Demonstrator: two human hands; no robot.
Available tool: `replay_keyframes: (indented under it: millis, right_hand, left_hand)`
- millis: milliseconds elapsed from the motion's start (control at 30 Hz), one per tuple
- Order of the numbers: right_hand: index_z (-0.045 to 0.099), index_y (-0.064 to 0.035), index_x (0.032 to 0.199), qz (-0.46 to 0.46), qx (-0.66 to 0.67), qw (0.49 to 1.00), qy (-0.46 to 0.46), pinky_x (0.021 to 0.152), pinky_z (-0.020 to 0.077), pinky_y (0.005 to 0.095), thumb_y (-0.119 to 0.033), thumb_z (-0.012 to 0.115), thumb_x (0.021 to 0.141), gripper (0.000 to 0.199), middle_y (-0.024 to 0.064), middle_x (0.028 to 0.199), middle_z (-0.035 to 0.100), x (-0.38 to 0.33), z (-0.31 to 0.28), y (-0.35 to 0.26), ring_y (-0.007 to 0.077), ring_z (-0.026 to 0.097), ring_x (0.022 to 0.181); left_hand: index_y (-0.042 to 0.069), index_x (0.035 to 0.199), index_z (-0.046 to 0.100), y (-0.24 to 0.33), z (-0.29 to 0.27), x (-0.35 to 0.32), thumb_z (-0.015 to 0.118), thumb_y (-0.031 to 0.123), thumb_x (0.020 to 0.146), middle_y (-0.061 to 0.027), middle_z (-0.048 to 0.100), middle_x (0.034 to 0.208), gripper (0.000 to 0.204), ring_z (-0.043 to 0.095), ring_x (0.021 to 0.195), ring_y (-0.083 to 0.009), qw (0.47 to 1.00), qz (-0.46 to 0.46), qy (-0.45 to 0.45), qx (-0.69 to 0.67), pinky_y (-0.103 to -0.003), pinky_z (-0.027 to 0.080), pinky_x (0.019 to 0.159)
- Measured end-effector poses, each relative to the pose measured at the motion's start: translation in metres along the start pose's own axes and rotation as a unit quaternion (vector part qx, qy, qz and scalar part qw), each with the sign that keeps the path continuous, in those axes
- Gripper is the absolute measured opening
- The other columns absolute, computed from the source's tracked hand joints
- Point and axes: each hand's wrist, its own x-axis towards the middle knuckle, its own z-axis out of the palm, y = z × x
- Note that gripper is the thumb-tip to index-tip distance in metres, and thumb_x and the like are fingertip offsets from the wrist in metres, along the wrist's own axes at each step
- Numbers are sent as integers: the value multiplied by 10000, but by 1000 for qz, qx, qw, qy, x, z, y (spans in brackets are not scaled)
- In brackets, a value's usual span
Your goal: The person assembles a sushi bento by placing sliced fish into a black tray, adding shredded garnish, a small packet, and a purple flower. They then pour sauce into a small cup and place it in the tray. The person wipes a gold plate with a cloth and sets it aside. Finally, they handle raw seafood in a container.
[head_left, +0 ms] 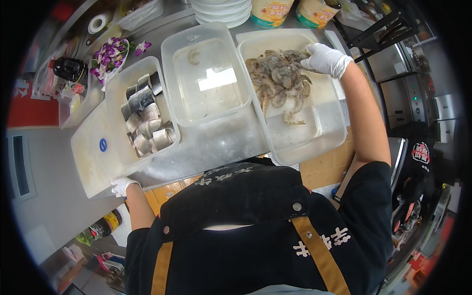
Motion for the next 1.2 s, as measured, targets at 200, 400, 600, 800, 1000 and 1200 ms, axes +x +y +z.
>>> replay_keyframes:
  millis: [200, 400, 600, 800, 1000, 1200]
  right_hand:
    - [684, -11, 1139, 52, -40, 987, -146, 764, 566, 397, -356, 712, 823, 469, 173, 1048, 703, 22, -26, -18, 277, 684, 910]
    - [644, -64, 1254, 99, 130, 970, -180, 823, 577, 441, -480, 752, 808, 619, 120, 1192, 666, 27, -24, -15, 260, 664, 989]
    - [660, 27, 1173, 17, -10, 992, -123, 804, 533, 347, -441, 740, 797, 606, 158, 1030, 719, 38, -3, -5, 251, 688, 907]
    - [689, 28, 1052, 2, 178, 978, -113, 662, 505, 343, -397, 743, 828, 484, 102, 856, 710, 32, 11, 23, 202, 643, 706]
    - [651, -10, 1053, 41, 468, 877, -100, 487, 459, 169, -138, 643, 954, 162, 1, 759, 647, -26, -20, 52, 50, 576, 566]
    - [633, 42, 1096, 118, 678, 724, -50, 633, 601, 234, -92, 599, 969, 188, 122, 891, 707, -105, -17, 61, 117, 689, 723]
  left_hand:
    - [-40, 1436, 380, 8, -11, -10, 297, 444, 1021, -360, 399, 1425, 643, 495, 1249, -493, 1000, -13, -18, -12, -561, 424, 1028]
    - [-47, 1394, 435, 7, -7, -7, 321, 419, 1018, -385, 402, 1405, 610, 488, 1248, -503, 1000, -8, -5, -20, -556, 423, 1031]
    - [-70, 1390, 436, -9, 12, 11, 330, 420, 1020, -401, 401, 1400, 623, 444, 1292, -503, 999, 24, 14, -21, -553, 402, 1055]
    - [-62, 1397, 435, -9, 14, 13, 321, 435, 1021, -405, 398, 1398, 633, 451, 1279, -510, 999, 39, 24, -5, -553, 398, 1059]
    - [-16, 1405, 449, -3, 5, 3, 309, 448, 1022, -407, 391, 1399, 618, 487, 1237, -519, 1000, 5, -2, -24, -553, 422, 1036]
    - [-24, 1395, 453, -6, 7, 7, 297, 460, 1020, -417, 376, 1411, 632, 467, 1272, -520, 1000, 21, 1, -12, -545, 427, 1039]
